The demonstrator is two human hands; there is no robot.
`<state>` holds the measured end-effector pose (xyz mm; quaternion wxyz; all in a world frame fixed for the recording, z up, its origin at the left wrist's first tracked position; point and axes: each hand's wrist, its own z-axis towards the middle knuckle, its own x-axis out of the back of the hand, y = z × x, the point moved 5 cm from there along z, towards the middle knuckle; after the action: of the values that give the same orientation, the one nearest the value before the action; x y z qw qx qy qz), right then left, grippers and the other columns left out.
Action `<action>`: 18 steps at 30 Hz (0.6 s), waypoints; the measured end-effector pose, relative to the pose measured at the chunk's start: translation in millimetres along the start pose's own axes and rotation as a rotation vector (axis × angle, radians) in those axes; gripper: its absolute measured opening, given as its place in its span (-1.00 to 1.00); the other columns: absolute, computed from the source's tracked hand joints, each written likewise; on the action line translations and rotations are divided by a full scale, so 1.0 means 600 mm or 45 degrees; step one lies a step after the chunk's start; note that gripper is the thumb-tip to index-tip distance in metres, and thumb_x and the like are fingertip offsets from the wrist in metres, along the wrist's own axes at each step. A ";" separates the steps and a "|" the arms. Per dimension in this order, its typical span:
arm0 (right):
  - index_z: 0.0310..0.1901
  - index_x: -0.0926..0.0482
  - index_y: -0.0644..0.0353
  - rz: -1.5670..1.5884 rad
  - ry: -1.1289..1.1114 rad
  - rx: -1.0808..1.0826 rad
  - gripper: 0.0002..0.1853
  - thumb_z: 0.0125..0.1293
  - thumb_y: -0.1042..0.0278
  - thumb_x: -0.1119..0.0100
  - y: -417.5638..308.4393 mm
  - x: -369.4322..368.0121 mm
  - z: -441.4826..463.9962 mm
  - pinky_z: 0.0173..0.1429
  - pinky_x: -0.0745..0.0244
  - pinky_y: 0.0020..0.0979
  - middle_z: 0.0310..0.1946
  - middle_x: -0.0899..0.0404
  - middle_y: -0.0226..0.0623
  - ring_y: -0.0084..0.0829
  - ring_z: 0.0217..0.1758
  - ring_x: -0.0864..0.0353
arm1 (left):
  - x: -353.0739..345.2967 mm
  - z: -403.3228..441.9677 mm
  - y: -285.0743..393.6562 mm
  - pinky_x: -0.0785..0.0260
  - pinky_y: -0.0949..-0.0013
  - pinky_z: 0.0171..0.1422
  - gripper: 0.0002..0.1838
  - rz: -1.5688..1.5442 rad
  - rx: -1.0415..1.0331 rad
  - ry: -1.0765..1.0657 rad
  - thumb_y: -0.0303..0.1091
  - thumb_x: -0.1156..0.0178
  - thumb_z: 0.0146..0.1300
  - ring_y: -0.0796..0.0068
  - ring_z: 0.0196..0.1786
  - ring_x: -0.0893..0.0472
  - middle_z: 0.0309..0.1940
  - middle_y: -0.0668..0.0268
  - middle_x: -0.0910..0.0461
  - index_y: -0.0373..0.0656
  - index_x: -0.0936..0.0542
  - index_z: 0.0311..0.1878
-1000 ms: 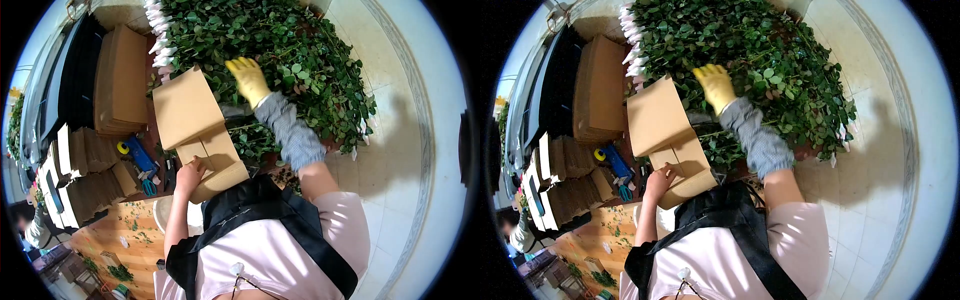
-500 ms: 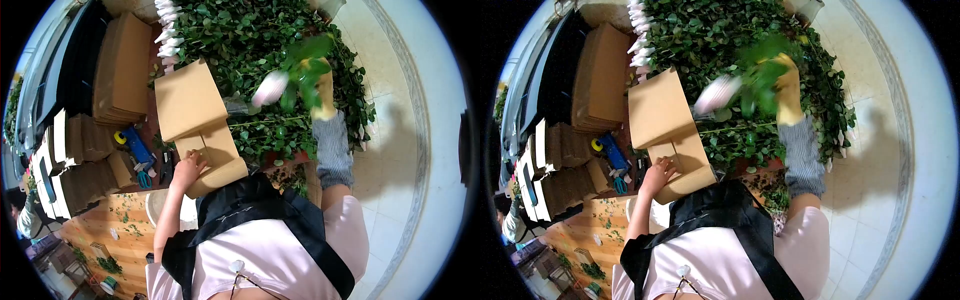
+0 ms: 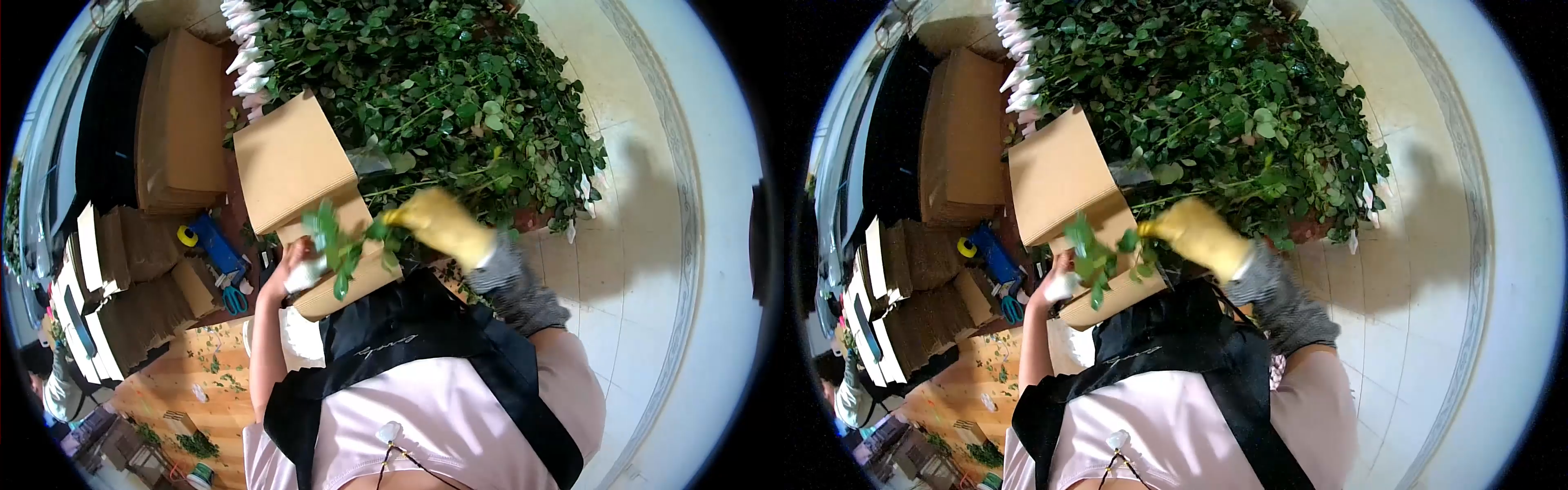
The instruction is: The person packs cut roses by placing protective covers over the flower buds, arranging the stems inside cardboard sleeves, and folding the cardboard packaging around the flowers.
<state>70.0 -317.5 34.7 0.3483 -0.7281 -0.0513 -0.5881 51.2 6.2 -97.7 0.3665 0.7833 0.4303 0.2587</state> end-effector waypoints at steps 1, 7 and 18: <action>-0.10 -0.70 0.01 -0.050 -0.029 0.046 -0.80 0.41 0.44 -0.07 0.013 -0.079 -0.004 -0.37 -0.51 -0.22 -0.47 -0.63 -0.22 -0.28 -0.43 -0.63 | 0.010 0.004 -0.010 -0.30 0.23 0.39 -0.31 -0.126 0.040 -0.094 0.22 0.19 0.58 0.21 0.24 -0.46 0.16 0.13 -0.44 -0.19 -0.39 0.43; 0.23 -0.54 0.00 0.793 -0.176 -0.170 -0.59 0.37 0.22 -0.25 0.095 -0.250 -0.037 0.13 -0.56 -0.18 0.05 -0.66 -0.16 -0.15 0.08 -0.65 | -0.024 -0.031 0.048 -0.46 0.31 0.11 -0.69 0.534 -0.370 -0.052 -0.39 -0.41 0.22 0.28 0.03 -0.56 -0.01 0.19 -0.51 -0.20 -0.68 0.03; 0.12 -0.62 -0.07 -0.795 0.126 -0.522 -0.65 0.35 0.45 -0.05 0.290 -0.003 0.166 0.44 -0.31 -0.16 -0.22 -0.70 -0.33 -0.28 0.03 -0.65 | -0.039 -0.030 0.085 -0.53 0.21 0.01 -0.68 0.811 -0.308 -0.071 -0.41 -0.34 0.14 0.12 -0.15 -0.67 -0.18 0.05 -0.63 -0.28 -0.67 -0.02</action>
<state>235.4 -391.3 -51.5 0.0014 -0.7028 -0.1351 -0.6984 51.7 -26.1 -48.3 0.3691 0.8360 0.1201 0.3878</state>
